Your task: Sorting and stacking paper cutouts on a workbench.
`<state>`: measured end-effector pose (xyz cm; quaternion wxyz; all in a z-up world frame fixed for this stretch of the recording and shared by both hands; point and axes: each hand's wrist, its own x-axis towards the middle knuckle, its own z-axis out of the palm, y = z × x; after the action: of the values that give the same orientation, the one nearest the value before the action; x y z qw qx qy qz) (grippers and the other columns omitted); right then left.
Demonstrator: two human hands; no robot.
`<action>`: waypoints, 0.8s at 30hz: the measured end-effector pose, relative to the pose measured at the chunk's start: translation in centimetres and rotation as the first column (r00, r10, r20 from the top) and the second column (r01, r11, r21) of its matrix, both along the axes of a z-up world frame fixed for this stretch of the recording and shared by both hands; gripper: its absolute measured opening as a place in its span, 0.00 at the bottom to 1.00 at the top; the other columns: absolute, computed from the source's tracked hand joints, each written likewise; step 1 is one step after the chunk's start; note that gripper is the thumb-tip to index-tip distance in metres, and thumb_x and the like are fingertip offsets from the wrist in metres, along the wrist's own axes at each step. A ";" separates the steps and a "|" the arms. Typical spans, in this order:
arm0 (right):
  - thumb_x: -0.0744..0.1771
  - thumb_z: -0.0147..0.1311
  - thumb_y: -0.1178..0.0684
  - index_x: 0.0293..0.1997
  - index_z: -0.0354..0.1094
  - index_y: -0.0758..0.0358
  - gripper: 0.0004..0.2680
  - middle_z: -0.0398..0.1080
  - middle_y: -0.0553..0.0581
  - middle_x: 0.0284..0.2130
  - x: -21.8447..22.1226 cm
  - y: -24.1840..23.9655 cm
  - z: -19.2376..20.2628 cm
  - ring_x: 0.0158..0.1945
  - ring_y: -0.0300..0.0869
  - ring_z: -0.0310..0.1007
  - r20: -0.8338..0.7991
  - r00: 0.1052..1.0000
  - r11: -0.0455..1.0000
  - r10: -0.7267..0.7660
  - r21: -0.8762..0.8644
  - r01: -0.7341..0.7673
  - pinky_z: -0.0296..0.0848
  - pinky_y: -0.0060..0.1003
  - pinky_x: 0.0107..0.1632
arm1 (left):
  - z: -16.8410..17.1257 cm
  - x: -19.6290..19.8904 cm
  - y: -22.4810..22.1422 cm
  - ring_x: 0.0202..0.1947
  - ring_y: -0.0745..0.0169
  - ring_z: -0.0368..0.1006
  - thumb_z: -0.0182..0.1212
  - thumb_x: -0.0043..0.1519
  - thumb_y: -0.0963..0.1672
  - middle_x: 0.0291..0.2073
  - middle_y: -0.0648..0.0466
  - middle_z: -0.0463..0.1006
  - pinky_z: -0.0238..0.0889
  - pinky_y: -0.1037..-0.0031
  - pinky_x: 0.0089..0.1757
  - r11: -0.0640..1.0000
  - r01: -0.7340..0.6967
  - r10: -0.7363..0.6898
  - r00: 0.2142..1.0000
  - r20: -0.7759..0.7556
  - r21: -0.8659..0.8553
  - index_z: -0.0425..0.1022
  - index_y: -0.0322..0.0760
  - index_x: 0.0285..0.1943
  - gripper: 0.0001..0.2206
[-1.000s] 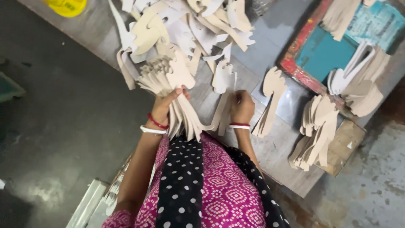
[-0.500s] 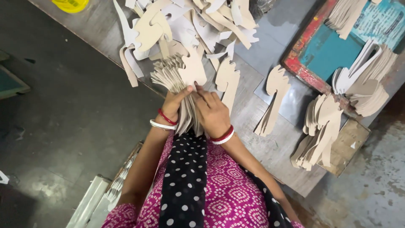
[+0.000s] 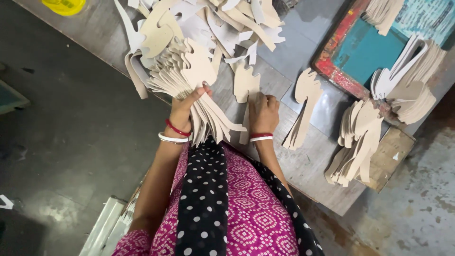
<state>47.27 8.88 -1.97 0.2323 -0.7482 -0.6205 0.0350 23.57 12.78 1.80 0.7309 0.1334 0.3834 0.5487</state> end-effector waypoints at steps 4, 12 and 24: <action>0.65 0.62 0.53 0.51 0.73 0.64 0.11 0.70 0.61 0.45 -0.4 0.1 -1.2 0.47 0.57 0.70 0.017 1.000 1.000 -0.020 0.010 0.020 0.72 0.50 0.45 | -0.4 0.0 -0.3 0.44 0.56 0.80 0.69 0.60 0.38 0.44 0.48 0.81 0.76 0.65 0.50 1.000 -0.009 0.009 1.000 0.008 0.017 0.76 0.27 0.53 0.13; 0.63 0.62 0.57 0.48 0.72 0.63 0.11 0.73 0.59 0.39 0.8 2.0 -0.2 0.43 0.51 0.74 -0.296 0.954 0.990 -0.058 -0.137 0.017 0.74 0.46 0.48 | -0.5 -0.9 -0.6 0.45 0.54 0.80 0.68 0.61 0.39 0.42 0.47 0.82 0.75 0.65 0.49 0.999 0.014 -0.014 1.000 -0.006 -0.041 0.76 0.26 0.54 0.14; 0.65 0.59 0.58 0.48 0.69 0.60 0.08 0.70 0.60 0.44 -0.8 1.5 -0.3 0.48 0.57 0.71 -0.054 0.998 0.999 0.039 -0.009 -0.040 0.72 0.50 0.46 | -0.1 -0.9 -0.3 0.44 0.56 0.80 0.68 0.61 0.38 0.44 0.47 0.81 0.76 0.66 0.49 1.000 0.009 -0.009 1.000 0.005 -0.015 0.76 0.26 0.53 0.13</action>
<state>46.43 10.36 -2.26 0.2442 -0.7358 -0.6285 0.0628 22.62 12.49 1.73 0.7352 0.1281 0.3853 0.5428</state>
